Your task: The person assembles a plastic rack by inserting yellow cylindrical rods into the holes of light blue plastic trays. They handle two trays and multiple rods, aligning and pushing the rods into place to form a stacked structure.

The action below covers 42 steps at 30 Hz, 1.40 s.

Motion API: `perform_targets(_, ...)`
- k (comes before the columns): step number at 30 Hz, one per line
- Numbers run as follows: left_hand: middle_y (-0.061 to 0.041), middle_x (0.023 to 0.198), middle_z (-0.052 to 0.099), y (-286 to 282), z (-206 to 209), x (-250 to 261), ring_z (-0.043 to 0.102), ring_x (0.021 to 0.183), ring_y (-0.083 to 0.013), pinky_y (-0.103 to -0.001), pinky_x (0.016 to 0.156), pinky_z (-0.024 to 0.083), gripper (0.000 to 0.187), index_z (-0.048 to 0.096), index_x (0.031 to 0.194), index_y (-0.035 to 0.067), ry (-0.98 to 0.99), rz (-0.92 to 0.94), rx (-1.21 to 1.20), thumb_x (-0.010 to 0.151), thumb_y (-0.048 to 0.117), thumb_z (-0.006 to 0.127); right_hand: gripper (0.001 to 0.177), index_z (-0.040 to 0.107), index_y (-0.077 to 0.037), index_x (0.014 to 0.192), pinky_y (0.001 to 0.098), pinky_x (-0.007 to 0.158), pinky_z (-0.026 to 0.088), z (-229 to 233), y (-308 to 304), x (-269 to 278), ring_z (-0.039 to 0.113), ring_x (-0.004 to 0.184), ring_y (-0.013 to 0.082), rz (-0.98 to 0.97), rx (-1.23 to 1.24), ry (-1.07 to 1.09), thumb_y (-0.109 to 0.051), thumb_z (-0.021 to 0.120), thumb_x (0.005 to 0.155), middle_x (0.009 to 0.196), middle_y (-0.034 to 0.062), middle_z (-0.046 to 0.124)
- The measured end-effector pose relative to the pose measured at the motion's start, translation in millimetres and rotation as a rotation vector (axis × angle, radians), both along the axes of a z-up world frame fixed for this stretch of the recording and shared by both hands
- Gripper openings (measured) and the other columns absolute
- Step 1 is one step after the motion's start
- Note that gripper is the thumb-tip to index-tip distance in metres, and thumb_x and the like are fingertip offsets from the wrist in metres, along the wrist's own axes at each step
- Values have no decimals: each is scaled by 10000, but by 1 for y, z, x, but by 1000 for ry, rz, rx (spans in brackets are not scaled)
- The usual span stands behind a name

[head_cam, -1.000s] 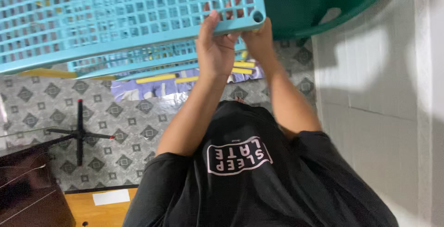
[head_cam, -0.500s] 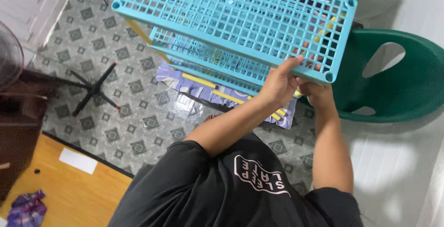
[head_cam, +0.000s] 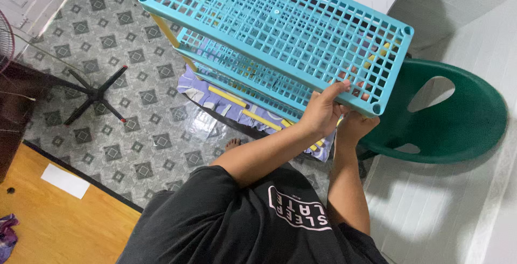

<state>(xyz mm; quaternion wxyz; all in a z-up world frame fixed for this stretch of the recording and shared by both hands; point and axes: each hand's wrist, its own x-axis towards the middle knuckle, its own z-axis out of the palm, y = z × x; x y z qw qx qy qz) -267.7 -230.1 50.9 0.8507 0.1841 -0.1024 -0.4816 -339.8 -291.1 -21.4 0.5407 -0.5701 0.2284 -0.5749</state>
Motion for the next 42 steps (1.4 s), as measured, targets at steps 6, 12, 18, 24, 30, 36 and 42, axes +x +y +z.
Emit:
perform_targets(6,-185,1139,702,-3,-4,2,725,971,-288,-384,834,601,399,566,1374,-25,47,-30,77,1002,108,618,416,586,-94,1327,269,806,523,8,-35,-30,650,988,73,540,270,67,-72,674,921,1173,-7,670)
perform_targets(12,-217,1082,703,2,-7,11,728,934,-341,-503,806,589,357,538,1254,-83,52,-155,126,996,150,619,303,668,-77,1208,328,665,506,26,-75,-52,649,795,143,1074,228,263,-50,729,913,890,12,674)
perform_targets(18,-194,1133,679,-6,6,12,720,963,-325,-424,858,578,427,560,1336,-29,32,-44,120,936,114,603,286,672,-85,1070,250,527,341,7,-47,-28,481,610,53,636,294,135,-61,723,789,779,-46,571)
perform_targets(24,-188,1142,680,-1,10,5,711,968,-311,-442,899,591,425,561,1339,-20,108,-33,145,944,134,594,85,688,-65,923,276,518,403,-10,-19,-10,562,607,58,65,139,83,-133,642,948,711,-14,642)
perform_targets(30,-191,1165,675,-5,1,3,718,1023,-316,-453,915,566,381,546,1287,-79,123,-57,214,988,147,613,254,712,-21,948,326,643,499,-21,-12,0,671,768,111,-320,-128,210,-210,580,1056,817,47,732)
perform_targets(36,-152,1134,670,-4,-1,12,694,1022,-265,-432,992,542,392,584,1309,31,114,-137,106,940,155,633,257,702,-43,1232,286,764,549,-14,-25,-19,687,958,132,221,79,39,-80,669,980,1115,44,740)
perform_targets(42,-185,1162,678,-1,-4,15,685,1095,-282,-448,1033,528,327,574,1234,-46,107,-212,88,997,171,637,576,621,-79,1296,317,655,577,-15,-65,-40,711,885,195,774,315,198,40,728,742,1130,75,697)
